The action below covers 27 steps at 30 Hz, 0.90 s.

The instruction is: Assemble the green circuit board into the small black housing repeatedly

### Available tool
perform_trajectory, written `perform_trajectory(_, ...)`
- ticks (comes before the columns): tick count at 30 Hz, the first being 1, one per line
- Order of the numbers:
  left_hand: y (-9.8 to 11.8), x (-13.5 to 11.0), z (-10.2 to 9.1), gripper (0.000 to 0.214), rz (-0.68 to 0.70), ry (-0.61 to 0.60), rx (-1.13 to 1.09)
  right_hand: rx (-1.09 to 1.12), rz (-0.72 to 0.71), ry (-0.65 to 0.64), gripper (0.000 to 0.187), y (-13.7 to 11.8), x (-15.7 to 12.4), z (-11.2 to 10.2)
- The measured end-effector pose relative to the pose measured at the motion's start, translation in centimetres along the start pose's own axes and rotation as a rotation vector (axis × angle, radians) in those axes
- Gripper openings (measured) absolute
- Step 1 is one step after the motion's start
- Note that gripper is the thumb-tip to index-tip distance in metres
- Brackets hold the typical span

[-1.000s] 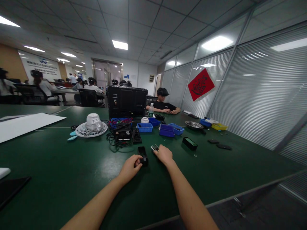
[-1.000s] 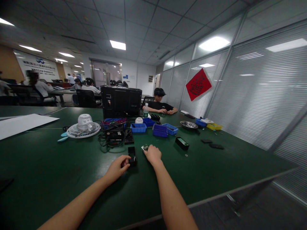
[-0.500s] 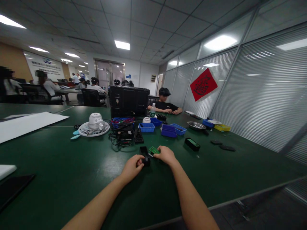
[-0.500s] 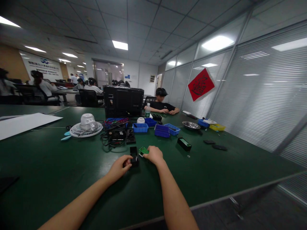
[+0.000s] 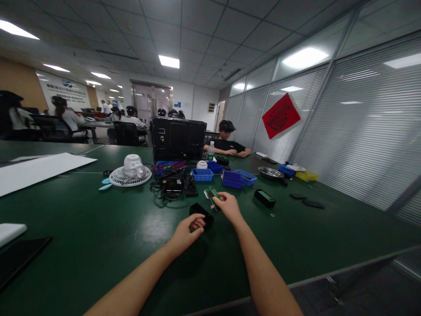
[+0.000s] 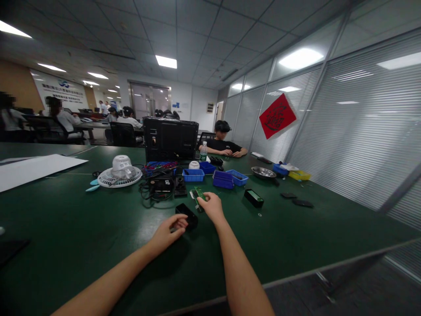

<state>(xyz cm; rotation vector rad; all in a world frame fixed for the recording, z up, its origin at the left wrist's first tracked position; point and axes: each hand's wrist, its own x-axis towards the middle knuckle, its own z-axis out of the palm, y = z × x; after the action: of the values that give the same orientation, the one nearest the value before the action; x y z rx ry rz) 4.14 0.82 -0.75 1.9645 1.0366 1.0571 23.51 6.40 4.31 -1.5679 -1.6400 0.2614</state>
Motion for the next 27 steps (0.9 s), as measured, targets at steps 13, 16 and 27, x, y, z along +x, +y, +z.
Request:
perform_trajectory(13,-1.6,1.0,-0.5,0.062,-0.229,0.172,0.492,0.081,-0.19,-0.076,0.024,-2.6,-2.2,2.2)
perform_trajectory(16,-1.5,0.9,-0.6,0.063,-0.222,0.166,0.49,-0.02,-0.214,-0.1,0.025,-2.8,-2.6,2.6)
perform_trajectory(27,-1.6,0.9,-0.7,0.063,-0.24,0.149,0.482,-0.186,-0.159,-0.161,0.03,-3.4,-3.0,2.2)
